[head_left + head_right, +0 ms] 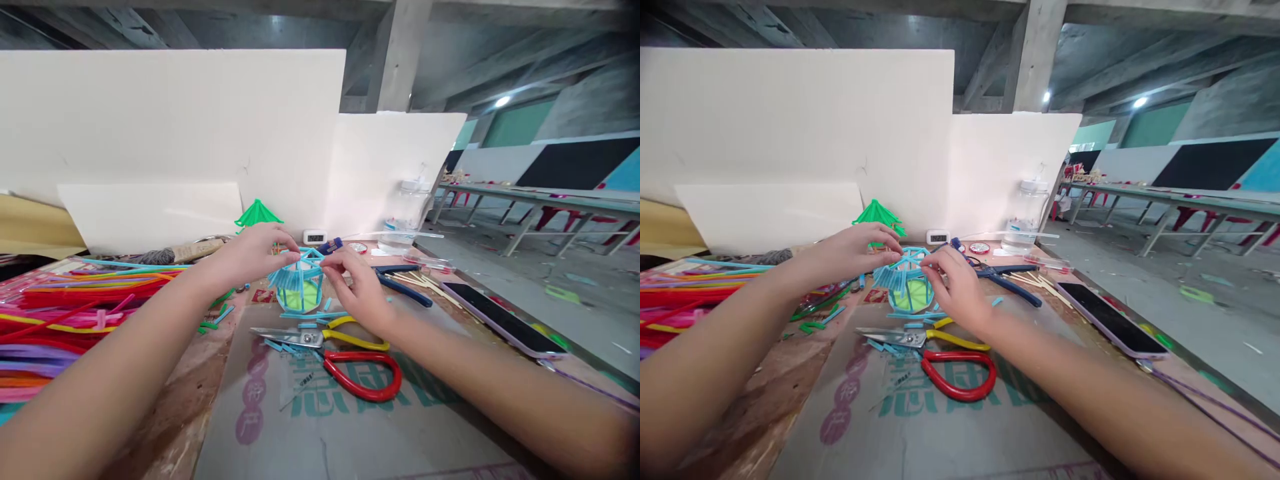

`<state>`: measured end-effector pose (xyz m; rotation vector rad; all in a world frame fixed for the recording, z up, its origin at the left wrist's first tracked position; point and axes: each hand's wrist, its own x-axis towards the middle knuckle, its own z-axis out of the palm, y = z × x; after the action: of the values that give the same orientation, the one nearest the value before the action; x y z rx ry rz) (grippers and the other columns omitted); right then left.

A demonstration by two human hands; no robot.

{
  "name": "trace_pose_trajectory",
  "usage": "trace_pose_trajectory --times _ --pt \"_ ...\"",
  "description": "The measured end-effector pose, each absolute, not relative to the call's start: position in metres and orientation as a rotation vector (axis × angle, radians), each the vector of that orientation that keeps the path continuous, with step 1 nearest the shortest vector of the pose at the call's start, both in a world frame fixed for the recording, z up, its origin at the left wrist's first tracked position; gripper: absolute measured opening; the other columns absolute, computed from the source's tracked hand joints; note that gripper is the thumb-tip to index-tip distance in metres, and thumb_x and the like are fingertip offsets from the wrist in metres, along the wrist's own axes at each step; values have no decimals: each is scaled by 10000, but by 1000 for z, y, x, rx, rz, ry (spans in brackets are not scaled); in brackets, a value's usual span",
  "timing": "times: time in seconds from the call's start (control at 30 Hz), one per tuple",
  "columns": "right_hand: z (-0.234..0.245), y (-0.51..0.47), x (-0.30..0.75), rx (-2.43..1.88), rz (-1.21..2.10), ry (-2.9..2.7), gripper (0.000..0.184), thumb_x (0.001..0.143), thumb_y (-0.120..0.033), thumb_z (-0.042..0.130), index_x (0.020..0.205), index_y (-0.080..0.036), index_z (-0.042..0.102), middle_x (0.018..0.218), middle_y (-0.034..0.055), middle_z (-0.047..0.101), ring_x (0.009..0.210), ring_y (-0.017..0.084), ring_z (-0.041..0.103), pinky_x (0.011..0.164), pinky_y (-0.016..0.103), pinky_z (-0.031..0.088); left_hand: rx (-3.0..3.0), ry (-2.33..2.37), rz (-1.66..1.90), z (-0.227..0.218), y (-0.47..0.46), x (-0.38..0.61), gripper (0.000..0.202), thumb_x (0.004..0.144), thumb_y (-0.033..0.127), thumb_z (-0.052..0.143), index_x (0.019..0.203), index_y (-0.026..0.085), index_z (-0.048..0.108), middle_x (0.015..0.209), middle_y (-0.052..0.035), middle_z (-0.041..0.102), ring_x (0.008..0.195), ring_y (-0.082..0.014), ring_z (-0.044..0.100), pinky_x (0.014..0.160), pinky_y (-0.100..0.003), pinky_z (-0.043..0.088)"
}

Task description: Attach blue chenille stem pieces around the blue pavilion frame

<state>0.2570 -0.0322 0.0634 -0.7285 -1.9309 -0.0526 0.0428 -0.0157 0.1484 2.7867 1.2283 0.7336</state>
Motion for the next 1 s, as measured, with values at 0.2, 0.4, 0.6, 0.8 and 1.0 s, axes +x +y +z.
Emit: trace_pose_trajectory --times 0.2,0.4,0.6,0.8,1.0 --pt "40 -37 249 -833 179 -1936 319 978 -290 428 709 -190 567 660 14 568 680 153 524 670 286 396 2862 1237 793 139 -10 45 370 905 466 490 887 199 745 1087 -62 689 1041 -231 611 916 -364 462" --pt "40 -30 246 -946 248 -1942 226 921 -270 517 815 -163 687 665 18 630 654 151 539 621 265 387 2900 1312 648 134 -11 42 427 881 534 494 892 199 758 1143 -91 678 1106 -277 592 966 -427 440" --pt "33 -27 244 -1017 364 -2088 284 922 -337 524 930 -150 737 634 4 612 553 120 478 539 247 328 2802 1339 618 131 -11 46 460 860 577 492 872 201 757 1109 -71 685 1046 -257 615 945 -399 458" --pt "28 -22 243 -1050 363 -2144 240 909 -295 543 831 -155 721 612 -8 601 543 110 480 547 239 322 2793 1313 595 129 -11 47 439 851 558 505 840 199 759 1048 -68 683 1005 -237 619 914 -355 464" --pt "25 -21 242 -1060 323 -2123 222 902 -294 550 885 -150 719 643 4 637 559 115 519 556 236 338 2801 1294 576 126 -7 47 415 853 539 508 837 206 755 1048 -71 675 1000 -234 615 896 -346 459"
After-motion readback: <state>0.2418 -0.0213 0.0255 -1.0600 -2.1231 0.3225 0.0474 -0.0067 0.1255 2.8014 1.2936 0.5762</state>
